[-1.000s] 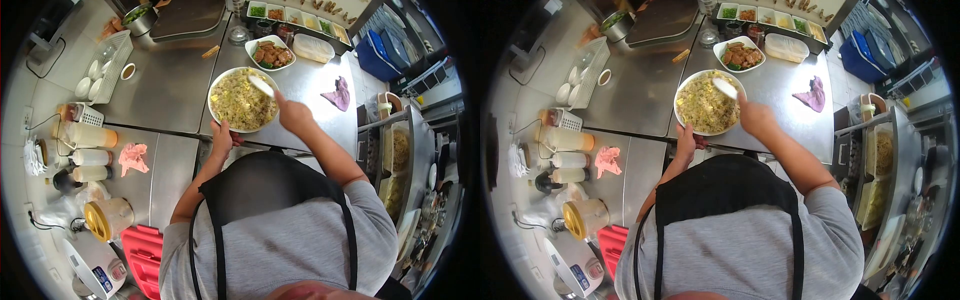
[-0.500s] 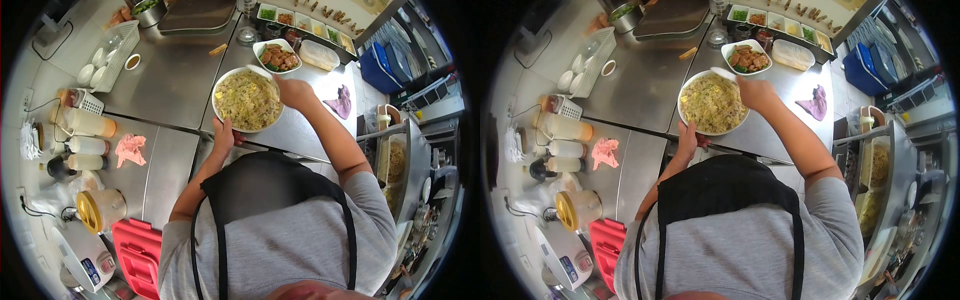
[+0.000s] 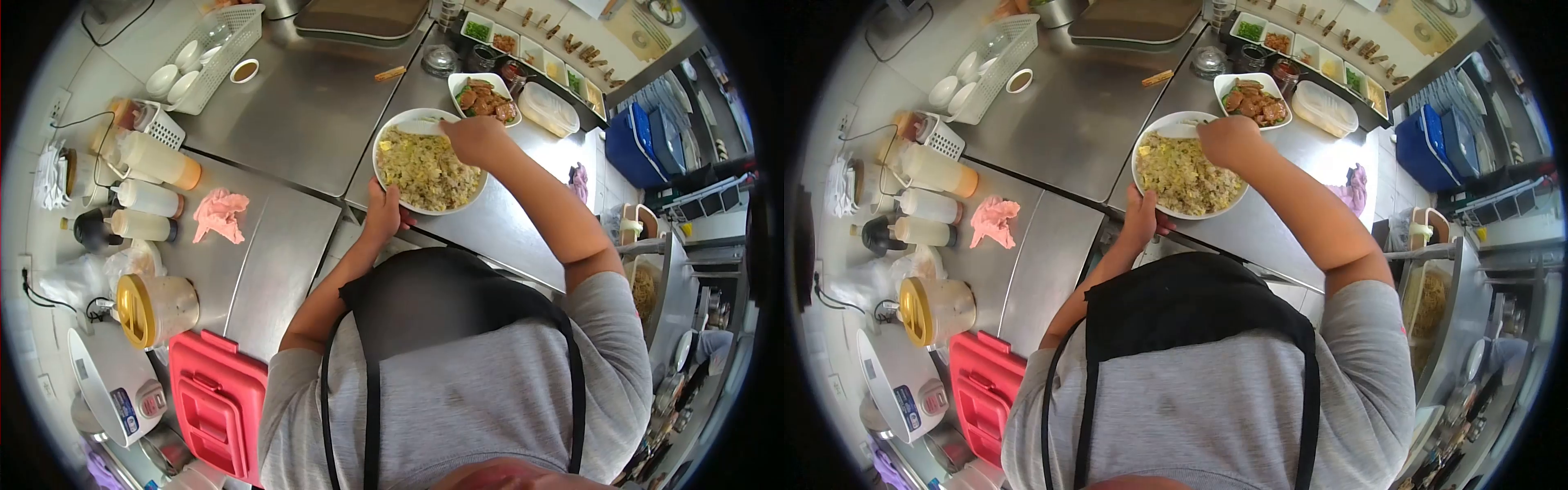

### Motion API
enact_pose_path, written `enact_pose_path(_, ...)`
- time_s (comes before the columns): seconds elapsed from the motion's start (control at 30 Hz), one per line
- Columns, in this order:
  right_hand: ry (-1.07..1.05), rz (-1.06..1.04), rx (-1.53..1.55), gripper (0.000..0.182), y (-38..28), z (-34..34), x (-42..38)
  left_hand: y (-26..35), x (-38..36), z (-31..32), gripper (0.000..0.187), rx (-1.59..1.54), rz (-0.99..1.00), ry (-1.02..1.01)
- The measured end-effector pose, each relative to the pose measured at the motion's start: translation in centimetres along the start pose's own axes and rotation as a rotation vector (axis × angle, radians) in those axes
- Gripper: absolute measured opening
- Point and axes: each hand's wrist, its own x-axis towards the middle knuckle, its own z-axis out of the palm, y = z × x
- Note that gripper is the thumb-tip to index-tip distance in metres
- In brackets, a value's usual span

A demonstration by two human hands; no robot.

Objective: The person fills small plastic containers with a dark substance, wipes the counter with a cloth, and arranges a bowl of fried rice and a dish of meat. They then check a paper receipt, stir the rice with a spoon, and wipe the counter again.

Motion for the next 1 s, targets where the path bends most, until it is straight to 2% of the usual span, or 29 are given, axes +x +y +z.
enact_pose_path(0.07,-0.057,-0.01,-0.056,0.028,-0.5,-0.8,-0.6,-0.1,-0.1,-0.1,0.041,-0.001,0.012,0.002)
enact_pose_path(0.17,0.014,-0.061,-0.105,0.028,0.9,-1.0,1.2,0.0,-0.2,0.0,0.04,-0.016,0.044,0.001)
enact_pose_path(0.27,-0.038,-0.132,-0.178,0.027,-0.7,-1.4,1.9,0.2,-0.2,0.0,0.041,-0.023,0.043,-0.006)
enact_pose_path(0.47,-0.098,-0.107,-0.114,0.027,-1.7,-1.8,0.0,-0.6,0.1,-0.3,0.04,0.007,0.052,-0.016)
enact_pose_path(0.57,0.038,-0.158,-0.138,0.027,-2.0,-2.7,-0.3,-0.4,0.1,-0.2,0.04,0.009,0.031,-0.011)
enact_pose_path(0.67,-0.029,-0.214,-0.187,0.041,-3.5,-1.6,-0.8,-0.4,0.2,-0.2,0.04,0.001,0.032,-0.003)
enact_pose_path(0.83,0.097,-0.22,-0.115,0.046,-1.4,0.5,-3.8,0.1,0.1,-1.2,0.042,0.067,-0.041,-0.031)
enact_pose_path(0.93,0.142,-0.145,-0.063,0.049,0.5,-0.1,-7.0,-1.4,3.2,-3.1,0.047,0.527,0.503,0.286)
enact_pose_path(1.0,0.087,-0.067,-0.022,0.05,0.9,0.0,-9.4,0.8,5.2,-3.5,0.048,0.537,0.546,0.171)
